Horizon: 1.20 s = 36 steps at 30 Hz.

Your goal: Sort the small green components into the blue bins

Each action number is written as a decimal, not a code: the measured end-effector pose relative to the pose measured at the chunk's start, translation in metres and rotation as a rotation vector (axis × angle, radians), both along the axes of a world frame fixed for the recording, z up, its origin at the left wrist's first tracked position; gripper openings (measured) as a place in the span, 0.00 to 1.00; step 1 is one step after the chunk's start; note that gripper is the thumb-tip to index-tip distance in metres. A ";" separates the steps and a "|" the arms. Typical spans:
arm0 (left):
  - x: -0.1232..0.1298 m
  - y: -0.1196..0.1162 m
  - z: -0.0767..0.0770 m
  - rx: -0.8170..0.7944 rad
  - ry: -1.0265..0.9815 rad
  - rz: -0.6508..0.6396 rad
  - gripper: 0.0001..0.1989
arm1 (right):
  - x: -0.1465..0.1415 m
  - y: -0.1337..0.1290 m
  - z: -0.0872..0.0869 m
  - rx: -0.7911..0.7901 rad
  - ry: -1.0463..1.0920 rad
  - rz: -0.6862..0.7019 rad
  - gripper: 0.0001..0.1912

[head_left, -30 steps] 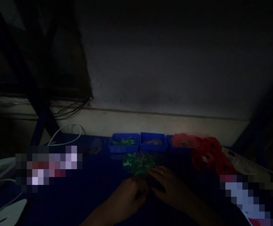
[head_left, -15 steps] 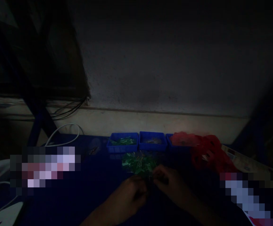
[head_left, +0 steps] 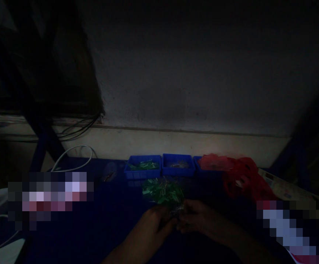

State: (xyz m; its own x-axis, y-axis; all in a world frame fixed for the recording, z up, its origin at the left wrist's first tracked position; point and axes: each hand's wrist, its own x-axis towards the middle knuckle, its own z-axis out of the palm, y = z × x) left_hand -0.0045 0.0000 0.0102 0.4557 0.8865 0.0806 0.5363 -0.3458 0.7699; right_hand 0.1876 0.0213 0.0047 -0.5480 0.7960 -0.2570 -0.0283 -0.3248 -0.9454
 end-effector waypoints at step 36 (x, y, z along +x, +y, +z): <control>0.001 0.005 0.004 -0.276 -0.421 -0.107 0.05 | 0.003 0.000 0.004 0.152 -0.189 0.141 0.21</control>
State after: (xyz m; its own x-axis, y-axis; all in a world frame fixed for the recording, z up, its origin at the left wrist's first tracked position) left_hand -0.0033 0.0045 0.0137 0.5239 0.8505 0.0459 0.1331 -0.1350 0.9819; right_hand 0.1903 0.0210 0.0090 -0.6098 0.7526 -0.2486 0.1890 -0.1665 -0.9678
